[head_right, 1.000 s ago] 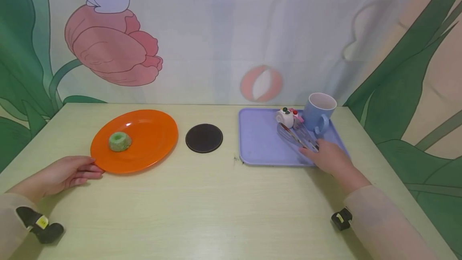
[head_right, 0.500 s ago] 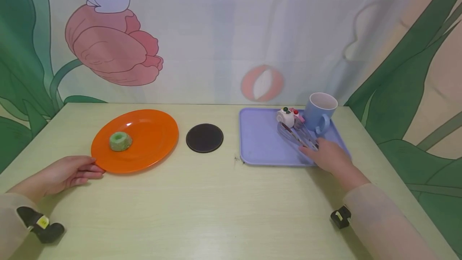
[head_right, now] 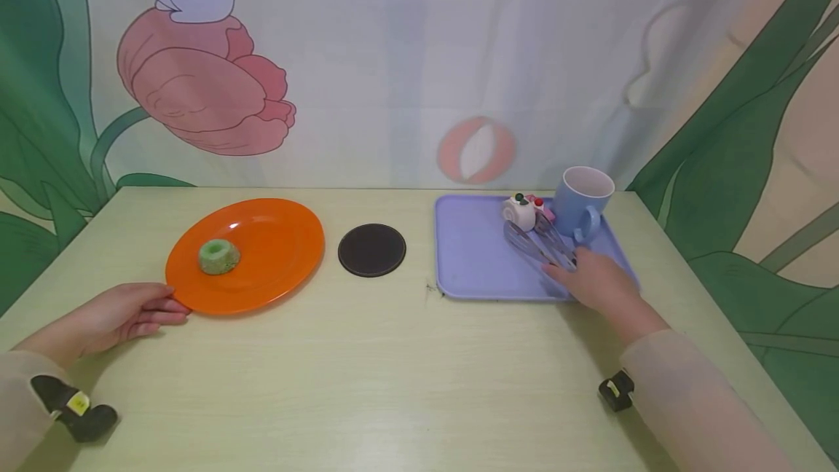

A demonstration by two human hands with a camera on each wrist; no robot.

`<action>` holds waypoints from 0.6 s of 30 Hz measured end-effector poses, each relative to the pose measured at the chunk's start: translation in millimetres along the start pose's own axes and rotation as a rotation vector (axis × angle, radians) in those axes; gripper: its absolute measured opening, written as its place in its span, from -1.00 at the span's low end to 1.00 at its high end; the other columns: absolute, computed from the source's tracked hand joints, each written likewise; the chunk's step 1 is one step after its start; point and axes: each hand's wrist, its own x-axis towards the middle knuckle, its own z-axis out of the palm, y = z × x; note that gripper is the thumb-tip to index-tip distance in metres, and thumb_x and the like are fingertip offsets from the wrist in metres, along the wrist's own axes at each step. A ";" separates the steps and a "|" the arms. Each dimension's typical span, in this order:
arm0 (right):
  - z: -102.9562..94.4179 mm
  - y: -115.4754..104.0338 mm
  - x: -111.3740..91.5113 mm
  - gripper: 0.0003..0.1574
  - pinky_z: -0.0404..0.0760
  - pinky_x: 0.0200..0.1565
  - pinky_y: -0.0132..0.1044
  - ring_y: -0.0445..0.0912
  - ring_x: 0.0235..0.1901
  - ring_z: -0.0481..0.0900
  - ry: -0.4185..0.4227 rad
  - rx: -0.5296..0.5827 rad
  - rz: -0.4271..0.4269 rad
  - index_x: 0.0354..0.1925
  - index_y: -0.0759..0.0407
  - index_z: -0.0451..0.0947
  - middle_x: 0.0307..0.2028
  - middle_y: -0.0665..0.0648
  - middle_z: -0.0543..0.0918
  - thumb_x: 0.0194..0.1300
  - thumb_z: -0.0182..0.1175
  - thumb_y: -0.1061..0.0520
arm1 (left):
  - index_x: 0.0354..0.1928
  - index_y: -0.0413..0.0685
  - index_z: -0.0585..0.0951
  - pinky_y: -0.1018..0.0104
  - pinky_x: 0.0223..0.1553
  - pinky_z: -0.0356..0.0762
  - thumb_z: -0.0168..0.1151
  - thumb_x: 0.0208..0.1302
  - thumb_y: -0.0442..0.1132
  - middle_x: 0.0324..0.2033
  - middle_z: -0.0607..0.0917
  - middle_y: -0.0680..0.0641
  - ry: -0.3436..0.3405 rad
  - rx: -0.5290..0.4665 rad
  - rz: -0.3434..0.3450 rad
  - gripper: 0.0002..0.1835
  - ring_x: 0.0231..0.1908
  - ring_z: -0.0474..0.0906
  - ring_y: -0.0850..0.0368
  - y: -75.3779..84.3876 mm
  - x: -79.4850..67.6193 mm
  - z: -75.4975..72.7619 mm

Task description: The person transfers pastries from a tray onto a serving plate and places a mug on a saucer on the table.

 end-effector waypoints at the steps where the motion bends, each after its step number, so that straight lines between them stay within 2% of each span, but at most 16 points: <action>1: 0.3 -0.1 0.6 0.18 0.30 0.03 0.33 0.48 0.13 0.22 -0.001 -0.002 0.001 0.32 0.51 0.01 0.18 0.61 0.21 0.23 -0.06 -0.44 | 0.18 -0.42 0.29 0.42 -0.23 0.58 -0.26 0.48 -0.08 -0.22 0.70 -0.04 0.000 0.000 0.000 -0.49 -0.19 0.65 0.18 0.2 -0.3 0.1; 8: -0.6 -1.5 2.3 0.11 0.43 -0.09 0.23 0.34 -0.05 0.42 0.002 -0.016 0.007 0.20 0.57 0.15 0.06 0.60 0.36 0.24 -0.06 -0.43 | 0.19 -0.41 0.28 0.42 -0.22 0.57 -0.25 0.48 -0.06 -0.21 0.70 -0.04 0.004 0.004 -0.002 -0.48 -0.19 0.65 0.18 -0.6 0.0 0.0; 18: -1.0 -3.3 5.8 0.17 0.31 0.05 0.29 0.47 0.12 0.23 -0.011 -0.038 0.017 0.24 0.62 0.08 0.15 0.63 0.24 0.25 -0.10 -0.44 | 0.18 -0.41 0.29 0.42 -0.22 0.57 -0.25 0.48 -0.06 -0.21 0.70 -0.04 0.001 0.010 0.008 -0.49 -0.18 0.65 0.18 -2.9 1.4 -1.4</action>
